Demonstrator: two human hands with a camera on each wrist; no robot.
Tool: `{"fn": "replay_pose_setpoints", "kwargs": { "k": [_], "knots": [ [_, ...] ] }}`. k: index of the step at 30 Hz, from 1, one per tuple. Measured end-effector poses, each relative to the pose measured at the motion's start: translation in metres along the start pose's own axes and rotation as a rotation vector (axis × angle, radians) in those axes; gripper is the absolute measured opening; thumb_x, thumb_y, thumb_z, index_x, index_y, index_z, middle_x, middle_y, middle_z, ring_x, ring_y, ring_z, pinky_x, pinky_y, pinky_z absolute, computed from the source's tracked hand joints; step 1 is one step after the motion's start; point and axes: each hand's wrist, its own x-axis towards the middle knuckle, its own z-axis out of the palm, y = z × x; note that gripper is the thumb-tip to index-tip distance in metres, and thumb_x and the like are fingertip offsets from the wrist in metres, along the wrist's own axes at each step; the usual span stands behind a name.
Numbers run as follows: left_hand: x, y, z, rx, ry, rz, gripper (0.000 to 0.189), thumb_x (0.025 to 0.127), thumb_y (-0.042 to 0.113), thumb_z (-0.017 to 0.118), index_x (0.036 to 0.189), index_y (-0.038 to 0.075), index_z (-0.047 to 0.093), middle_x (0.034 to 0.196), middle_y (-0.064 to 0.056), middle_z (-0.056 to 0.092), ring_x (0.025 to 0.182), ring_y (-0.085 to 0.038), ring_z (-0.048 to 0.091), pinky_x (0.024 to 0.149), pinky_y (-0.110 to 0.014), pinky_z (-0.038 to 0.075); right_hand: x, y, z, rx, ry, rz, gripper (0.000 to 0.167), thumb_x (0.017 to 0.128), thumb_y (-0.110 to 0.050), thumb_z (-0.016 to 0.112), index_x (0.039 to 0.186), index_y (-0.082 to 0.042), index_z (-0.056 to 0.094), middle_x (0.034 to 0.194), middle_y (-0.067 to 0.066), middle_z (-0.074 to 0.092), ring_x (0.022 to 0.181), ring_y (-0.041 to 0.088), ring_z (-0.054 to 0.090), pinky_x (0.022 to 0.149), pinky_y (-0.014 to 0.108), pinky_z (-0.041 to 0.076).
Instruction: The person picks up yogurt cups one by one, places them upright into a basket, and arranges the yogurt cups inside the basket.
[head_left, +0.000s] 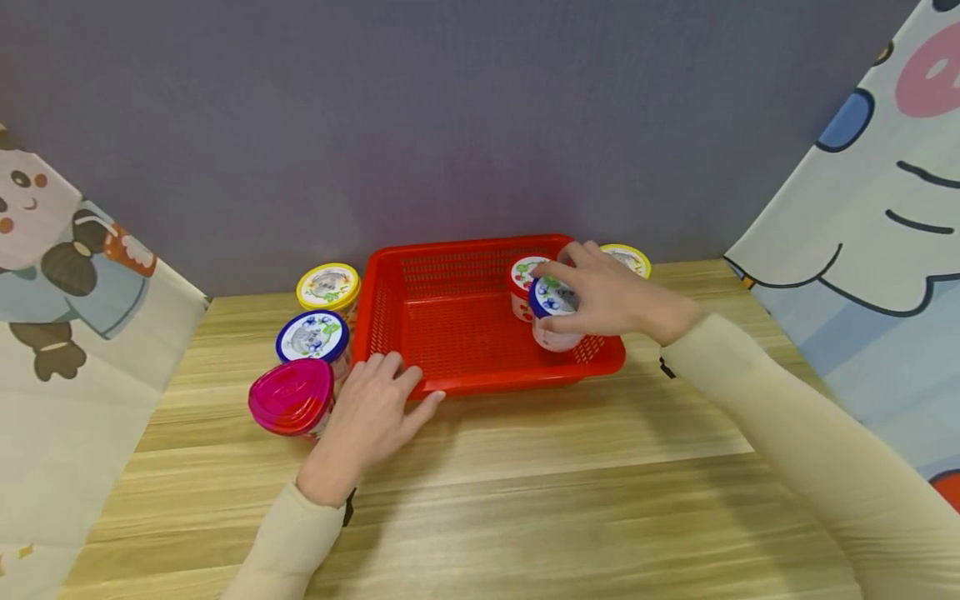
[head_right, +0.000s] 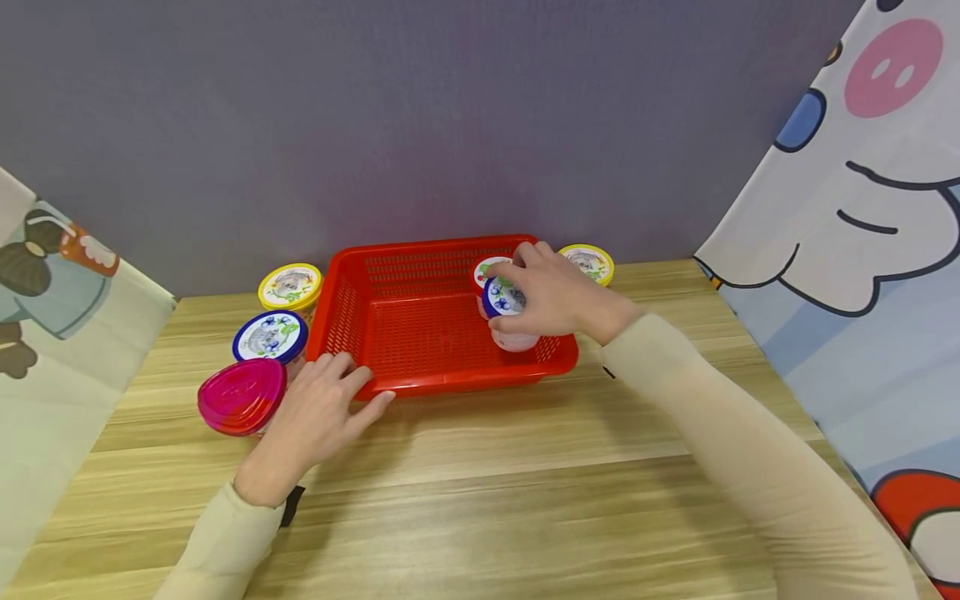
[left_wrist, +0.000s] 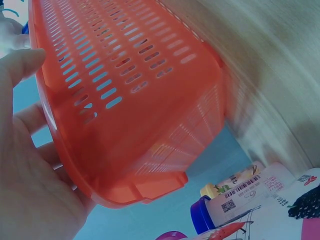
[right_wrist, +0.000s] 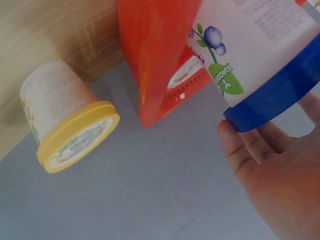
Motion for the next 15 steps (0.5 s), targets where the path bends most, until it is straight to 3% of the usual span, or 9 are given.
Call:
{"fn": "replay_pose_setpoints", "kwargs": {
  "k": [15],
  "knots": [
    [0.000,0.001,0.002,0.007,0.009,-0.003,0.037,0.094,0.044,0.068,0.083,0.009,0.067,0.080,-0.006,0.050,0.073,-0.026,0.046,0.065,-0.037,0.038,0.001,0.002,0.019,0.046,-0.049,-0.010,0.075,0.083,-0.060,0.071,0.144,-0.019,0.056,0.125,0.011,0.051,0.110,0.025,0.044,0.086,0.042,0.043]
  ]
}}
